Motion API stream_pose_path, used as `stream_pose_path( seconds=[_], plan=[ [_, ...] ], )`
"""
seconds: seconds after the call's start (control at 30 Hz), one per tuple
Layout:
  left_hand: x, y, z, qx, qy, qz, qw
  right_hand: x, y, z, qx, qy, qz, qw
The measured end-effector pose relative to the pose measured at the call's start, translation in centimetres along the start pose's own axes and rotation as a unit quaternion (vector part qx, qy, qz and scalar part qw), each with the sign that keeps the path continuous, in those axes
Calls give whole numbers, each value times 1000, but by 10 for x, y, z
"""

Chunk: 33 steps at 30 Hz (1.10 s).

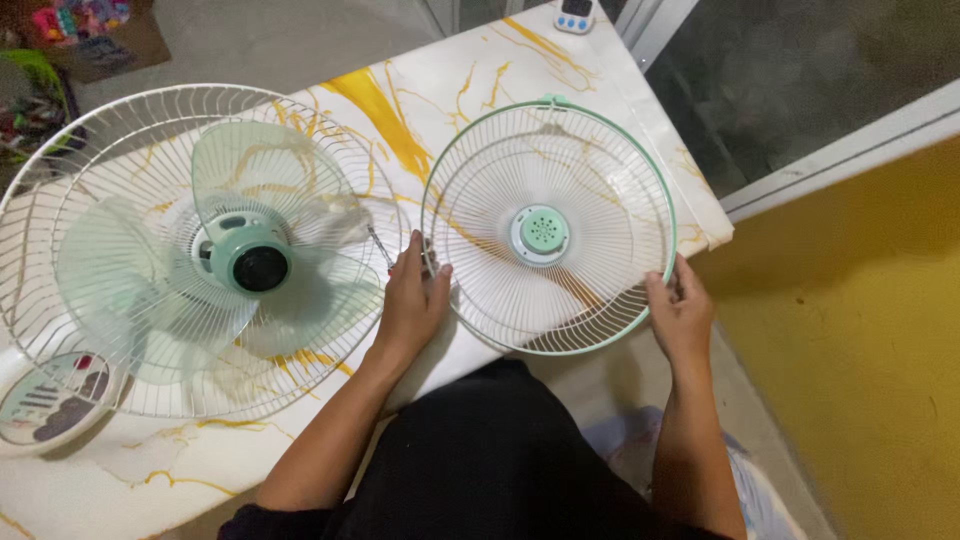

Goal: The person assembles a small green table fan by attaching the front wire cage to the fan body. They repeatedly align and press the cage onto the fan while a screwdriver rests on the table.

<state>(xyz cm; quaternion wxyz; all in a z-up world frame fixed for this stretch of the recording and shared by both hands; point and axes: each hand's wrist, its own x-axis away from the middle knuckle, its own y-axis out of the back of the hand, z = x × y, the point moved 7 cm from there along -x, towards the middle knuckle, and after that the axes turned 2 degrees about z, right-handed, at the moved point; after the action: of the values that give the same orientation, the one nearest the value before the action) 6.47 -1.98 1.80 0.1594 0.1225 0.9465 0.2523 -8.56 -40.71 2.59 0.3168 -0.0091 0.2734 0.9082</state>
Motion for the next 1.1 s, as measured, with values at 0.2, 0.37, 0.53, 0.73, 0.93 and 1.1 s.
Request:
stream_pose_path(
  seconds=[0.2, 0.37, 0.53, 0.73, 0.93, 1.1],
  plan=[
    [-15, 13, -20, -40, 84, 12, 996, -40, 4, 5, 142, -28, -2, 990],
    [-19, 12, -14, -31, 89, 33, 995, -112, 5, 6, 229, -18, 151, 962],
    [-27, 19, -19, -41, 14, -24, 999, -193, -36, 30, 370, -11, 252, 894],
    [-27, 26, -50, -128, -102, -81, 983, -250, -136, 93, 369, 169, 221, 887],
    [-42, 21, -54, -141, -101, -78, 982, -210, -232, 158, 241, 385, 297, 840],
    [-71, 4, -17, -111, 72, 15, 991, -164, -268, 191, 212, 443, 358, 794]
  ],
)
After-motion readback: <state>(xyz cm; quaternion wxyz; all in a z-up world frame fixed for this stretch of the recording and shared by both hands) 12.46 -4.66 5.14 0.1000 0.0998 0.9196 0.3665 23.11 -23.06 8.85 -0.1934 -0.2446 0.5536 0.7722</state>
